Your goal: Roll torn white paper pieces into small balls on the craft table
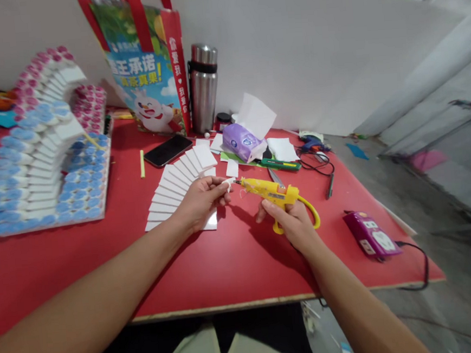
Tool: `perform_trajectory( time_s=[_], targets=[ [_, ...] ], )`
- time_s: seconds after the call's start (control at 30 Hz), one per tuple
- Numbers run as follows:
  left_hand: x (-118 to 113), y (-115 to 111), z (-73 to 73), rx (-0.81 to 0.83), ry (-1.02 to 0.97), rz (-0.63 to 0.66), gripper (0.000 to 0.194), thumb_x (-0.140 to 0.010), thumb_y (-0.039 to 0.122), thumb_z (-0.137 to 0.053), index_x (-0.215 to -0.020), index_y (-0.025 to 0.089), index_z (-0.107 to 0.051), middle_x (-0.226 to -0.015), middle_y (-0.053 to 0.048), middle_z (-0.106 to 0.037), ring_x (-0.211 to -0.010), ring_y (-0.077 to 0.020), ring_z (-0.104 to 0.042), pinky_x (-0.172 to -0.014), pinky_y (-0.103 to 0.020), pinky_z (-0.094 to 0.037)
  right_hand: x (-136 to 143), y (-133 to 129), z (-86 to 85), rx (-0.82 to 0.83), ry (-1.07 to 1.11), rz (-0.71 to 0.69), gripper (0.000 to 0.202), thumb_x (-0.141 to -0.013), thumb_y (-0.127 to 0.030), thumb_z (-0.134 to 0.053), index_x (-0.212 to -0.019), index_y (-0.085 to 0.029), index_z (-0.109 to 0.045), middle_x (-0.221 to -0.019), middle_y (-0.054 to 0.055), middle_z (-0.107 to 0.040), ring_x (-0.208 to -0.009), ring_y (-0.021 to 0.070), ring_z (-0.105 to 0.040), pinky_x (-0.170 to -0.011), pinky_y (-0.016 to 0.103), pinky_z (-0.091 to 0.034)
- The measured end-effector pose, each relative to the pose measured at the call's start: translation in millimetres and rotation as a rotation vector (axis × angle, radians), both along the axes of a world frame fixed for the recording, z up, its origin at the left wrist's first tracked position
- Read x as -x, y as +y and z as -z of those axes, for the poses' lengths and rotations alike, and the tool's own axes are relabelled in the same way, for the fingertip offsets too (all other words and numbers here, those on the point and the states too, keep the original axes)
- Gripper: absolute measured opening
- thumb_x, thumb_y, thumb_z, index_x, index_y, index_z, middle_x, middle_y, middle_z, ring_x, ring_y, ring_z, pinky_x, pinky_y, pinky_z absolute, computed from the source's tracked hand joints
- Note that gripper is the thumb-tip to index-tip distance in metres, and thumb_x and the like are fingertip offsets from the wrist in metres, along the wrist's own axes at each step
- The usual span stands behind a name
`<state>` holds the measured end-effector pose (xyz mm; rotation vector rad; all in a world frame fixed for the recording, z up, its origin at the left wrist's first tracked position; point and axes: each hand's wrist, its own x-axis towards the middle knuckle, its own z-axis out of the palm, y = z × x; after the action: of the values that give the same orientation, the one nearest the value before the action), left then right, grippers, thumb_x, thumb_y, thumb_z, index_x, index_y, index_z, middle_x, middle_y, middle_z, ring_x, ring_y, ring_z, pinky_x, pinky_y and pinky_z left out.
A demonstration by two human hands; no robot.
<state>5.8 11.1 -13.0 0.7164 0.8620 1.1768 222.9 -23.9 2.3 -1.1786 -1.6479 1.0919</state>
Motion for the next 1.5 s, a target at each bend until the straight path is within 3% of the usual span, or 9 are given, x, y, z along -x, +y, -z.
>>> perform_trajectory(
  time_s=[0.5, 1.5],
  targets=[
    [1.0, -1.1, -0.6, -0.011, 0.003, 0.034, 0.014, -0.085, 0.011, -0.075, -0.082, 0.011, -0.061, -0.059, -0.003, -0.066, -0.049, -0.0078, -0.056, -0.052, -0.017, -0.041, -0.8, 0.7, 6.1, -0.003, -0.086, 0.012, 0.044, -0.095, -0.051, -0.063, -0.067, -0.017, -0.068, -0.065, 0.003, -0.065, -0.06, 0.0148, -0.055, -0.059, 0.028, -0.04],
    [5.3, 1.9, -0.2, 0.033, -0.051, 0.062, 0.014, -0.086, 0.013, -0.076, -0.076, 0.009, -0.067, -0.062, -0.004, -0.066, -0.048, -0.0069, -0.057, -0.048, -0.016, -0.042, -2.1, 1.8, 7.1, -0.006, -0.059, 0.003, 0.043, -0.095, -0.048, -0.064, -0.065, -0.018, -0.066, -0.063, 0.003, -0.065, -0.062, 0.0149, -0.058, -0.062, 0.028, -0.043]
  ],
)
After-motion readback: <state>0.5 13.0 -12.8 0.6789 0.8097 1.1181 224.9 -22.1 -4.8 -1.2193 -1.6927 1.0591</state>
